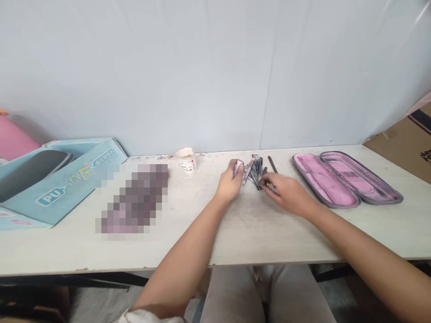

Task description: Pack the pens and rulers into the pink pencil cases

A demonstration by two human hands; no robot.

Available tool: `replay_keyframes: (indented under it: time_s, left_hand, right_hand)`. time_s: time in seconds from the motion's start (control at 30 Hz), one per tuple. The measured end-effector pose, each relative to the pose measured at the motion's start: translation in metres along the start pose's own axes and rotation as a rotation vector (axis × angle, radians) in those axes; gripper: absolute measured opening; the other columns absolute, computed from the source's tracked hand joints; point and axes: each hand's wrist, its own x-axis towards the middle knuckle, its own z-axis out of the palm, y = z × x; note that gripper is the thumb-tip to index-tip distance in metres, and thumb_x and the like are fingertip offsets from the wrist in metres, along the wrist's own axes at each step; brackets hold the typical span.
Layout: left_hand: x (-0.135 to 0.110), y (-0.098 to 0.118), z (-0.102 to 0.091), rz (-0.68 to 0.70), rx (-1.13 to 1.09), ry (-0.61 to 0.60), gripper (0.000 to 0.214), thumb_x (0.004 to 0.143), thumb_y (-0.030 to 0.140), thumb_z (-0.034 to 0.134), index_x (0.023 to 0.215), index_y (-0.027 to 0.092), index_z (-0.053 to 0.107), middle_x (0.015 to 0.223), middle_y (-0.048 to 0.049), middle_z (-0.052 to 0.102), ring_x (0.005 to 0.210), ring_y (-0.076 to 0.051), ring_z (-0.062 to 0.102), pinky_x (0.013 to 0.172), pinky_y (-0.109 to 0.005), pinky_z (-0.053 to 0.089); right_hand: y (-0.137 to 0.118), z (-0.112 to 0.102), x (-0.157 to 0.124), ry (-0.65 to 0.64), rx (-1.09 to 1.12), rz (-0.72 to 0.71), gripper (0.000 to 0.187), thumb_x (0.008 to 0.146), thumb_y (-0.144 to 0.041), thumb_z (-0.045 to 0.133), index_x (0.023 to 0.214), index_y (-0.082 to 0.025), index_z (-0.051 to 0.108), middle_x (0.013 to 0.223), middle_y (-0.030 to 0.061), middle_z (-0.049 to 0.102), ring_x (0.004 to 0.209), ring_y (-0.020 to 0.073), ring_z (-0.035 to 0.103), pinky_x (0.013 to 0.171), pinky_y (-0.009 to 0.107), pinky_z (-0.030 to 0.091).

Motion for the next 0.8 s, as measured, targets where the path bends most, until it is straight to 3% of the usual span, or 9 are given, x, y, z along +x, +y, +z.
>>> replay_keyframes:
  time_s: [0.13,0.2,0.37,0.53,0.63,0.73,0.8]
  left_hand:
    - [-0.007,0.002,0.000,0.289,0.495,-0.177,0.031,0.087,0.040,0.040,0.111,0.024,0.051,0.081,-0.0012,0.062,0.075,-0.018,0.057,0.072,-0.027,0.041]
    - [-0.009,0.002,0.001,0.324,0.579,-0.236,0.036,0.089,0.040,0.035,0.118,0.024,0.048,0.092,-0.0031,0.064,0.080,-0.019,0.058,0.074,-0.028,0.042]
    - [-0.012,0.001,0.006,0.368,0.711,-0.272,0.037,0.090,0.038,0.032,0.122,0.022,0.045,0.102,-0.0059,0.064,0.088,-0.021,0.060,0.076,-0.030,0.043]
    - [-0.015,0.003,0.010,0.389,0.803,-0.262,0.037,0.090,0.039,0.032,0.120,0.021,0.046,0.103,-0.0076,0.064,0.090,-0.024,0.061,0.072,-0.031,0.044]
    - [-0.017,0.003,0.011,0.355,0.763,-0.259,0.037,0.091,0.039,0.031,0.119,0.021,0.046,0.095,-0.0075,0.066,0.082,-0.023,0.062,0.067,-0.029,0.043]
    - [-0.016,0.003,0.010,0.311,0.653,-0.207,0.038,0.091,0.039,0.031,0.121,0.022,0.044,0.089,-0.0066,0.065,0.077,-0.021,0.062,0.067,-0.029,0.044]
    - [-0.013,0.003,0.006,0.319,0.526,-0.125,0.039,0.090,0.039,0.033,0.126,0.024,0.040,0.090,-0.0050,0.064,0.077,-0.020,0.061,0.070,-0.029,0.044]
  right_hand:
    - [0.006,-0.003,0.024,0.541,0.767,0.199,0.032,0.082,-0.033,0.054,0.109,-0.026,0.039,0.097,0.0021,0.066,0.088,0.0151,0.063,0.077,0.034,0.051]
    - [0.009,0.003,0.032,0.656,0.984,0.252,0.036,0.078,-0.035,0.060,0.104,-0.026,0.037,0.093,-0.0001,0.066,0.086,0.0141,0.063,0.077,0.035,0.053]
    - [0.013,0.022,0.034,0.682,1.041,0.371,0.037,0.072,-0.038,0.066,0.093,-0.023,0.039,0.087,0.0006,0.063,0.083,0.0144,0.064,0.073,0.033,0.055]
    - [0.010,0.026,0.029,0.750,0.912,0.300,0.035,0.074,-0.036,0.065,0.092,-0.024,0.037,0.092,0.0024,0.061,0.083,0.0145,0.064,0.069,0.031,0.055]
    - [0.004,0.030,0.025,0.606,0.796,0.261,0.025,0.079,-0.036,0.058,0.091,-0.023,0.042,0.094,0.0040,0.062,0.083,0.0153,0.063,0.071,0.032,0.054]
    - [0.003,0.030,0.026,0.392,0.492,0.155,0.017,0.083,-0.037,0.051,0.091,-0.022,0.053,0.099,0.0063,0.064,0.094,0.0186,0.060,0.083,0.037,0.048]
    - [0.005,0.025,0.030,0.325,0.290,0.047,0.020,0.085,-0.036,0.047,0.095,-0.022,0.059,0.105,0.0067,0.064,0.105,0.0204,0.055,0.093,0.040,0.041]
